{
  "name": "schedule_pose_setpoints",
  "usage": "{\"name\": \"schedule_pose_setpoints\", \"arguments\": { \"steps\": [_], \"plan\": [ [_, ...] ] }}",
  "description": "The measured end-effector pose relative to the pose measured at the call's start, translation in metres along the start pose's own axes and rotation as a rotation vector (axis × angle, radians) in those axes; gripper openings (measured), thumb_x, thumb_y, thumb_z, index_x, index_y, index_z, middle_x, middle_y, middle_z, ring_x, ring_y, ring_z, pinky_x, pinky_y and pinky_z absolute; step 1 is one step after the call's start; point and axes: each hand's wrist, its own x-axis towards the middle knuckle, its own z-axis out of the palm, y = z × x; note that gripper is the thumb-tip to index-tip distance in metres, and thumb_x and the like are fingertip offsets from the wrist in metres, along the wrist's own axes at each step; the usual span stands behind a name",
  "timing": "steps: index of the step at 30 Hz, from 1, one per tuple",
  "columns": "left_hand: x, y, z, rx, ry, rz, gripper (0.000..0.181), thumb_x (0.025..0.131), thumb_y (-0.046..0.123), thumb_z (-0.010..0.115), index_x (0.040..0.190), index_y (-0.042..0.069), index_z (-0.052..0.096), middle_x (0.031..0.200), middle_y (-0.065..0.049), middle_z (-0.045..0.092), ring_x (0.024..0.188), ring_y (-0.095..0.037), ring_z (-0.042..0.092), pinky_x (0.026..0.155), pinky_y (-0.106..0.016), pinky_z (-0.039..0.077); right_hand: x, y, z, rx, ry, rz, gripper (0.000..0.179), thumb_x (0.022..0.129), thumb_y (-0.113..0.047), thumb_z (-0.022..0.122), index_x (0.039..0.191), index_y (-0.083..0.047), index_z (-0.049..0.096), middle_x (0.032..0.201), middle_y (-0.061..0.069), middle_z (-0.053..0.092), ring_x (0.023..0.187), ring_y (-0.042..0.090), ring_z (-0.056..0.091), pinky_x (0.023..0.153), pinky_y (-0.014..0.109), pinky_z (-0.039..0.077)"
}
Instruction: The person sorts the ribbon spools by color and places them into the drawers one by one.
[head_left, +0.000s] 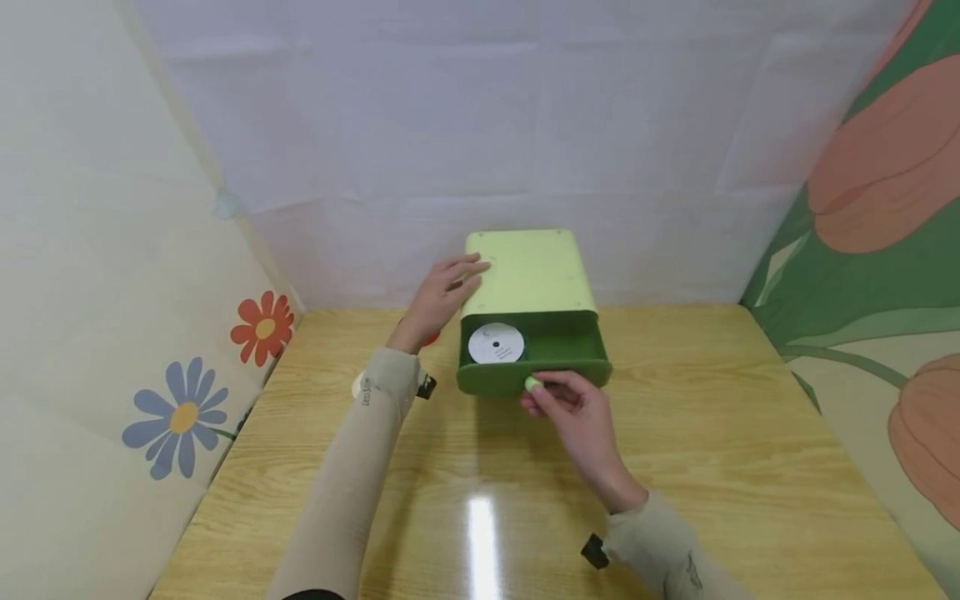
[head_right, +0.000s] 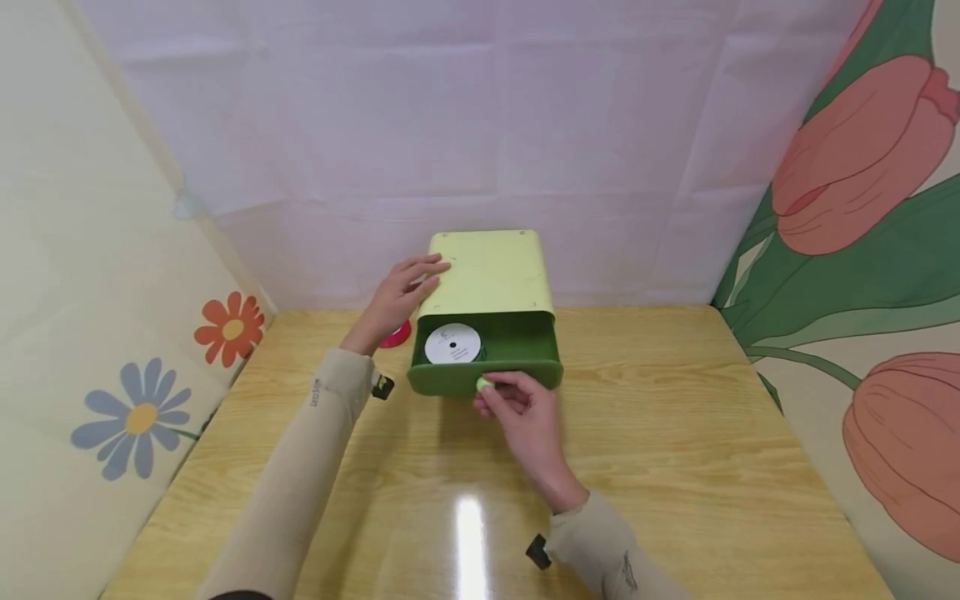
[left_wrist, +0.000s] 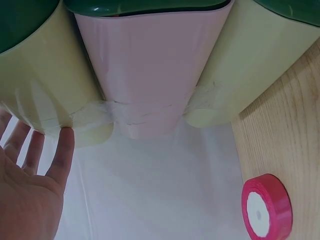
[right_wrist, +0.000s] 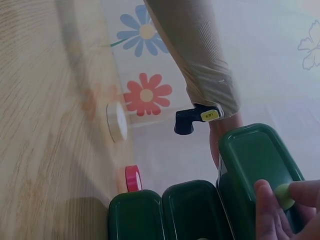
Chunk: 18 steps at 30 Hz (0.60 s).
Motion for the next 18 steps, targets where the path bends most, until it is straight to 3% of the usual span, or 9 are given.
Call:
{"name": "schedule_pose_setpoints", "arguments": {
  "steps": [18],
  "plan": [
    [0.0,-0.001,0.001,-0.008,0.002,-0.004,0.041,0.109,0.04,0.052,0.145,0.023,0.061,0.162,0.005,0.043,0.149,-0.021,0.036,0.12,-0.043,0.041,0.023,0.001,0.001,-0.004,0.005,-0.003,0.024,0.097,-0.003,0.069,0.121,0.003,0.068,0.109,0.026,0.074,0.088,0.022,0.076,0.085,0.039,0.064]
  ]
}}
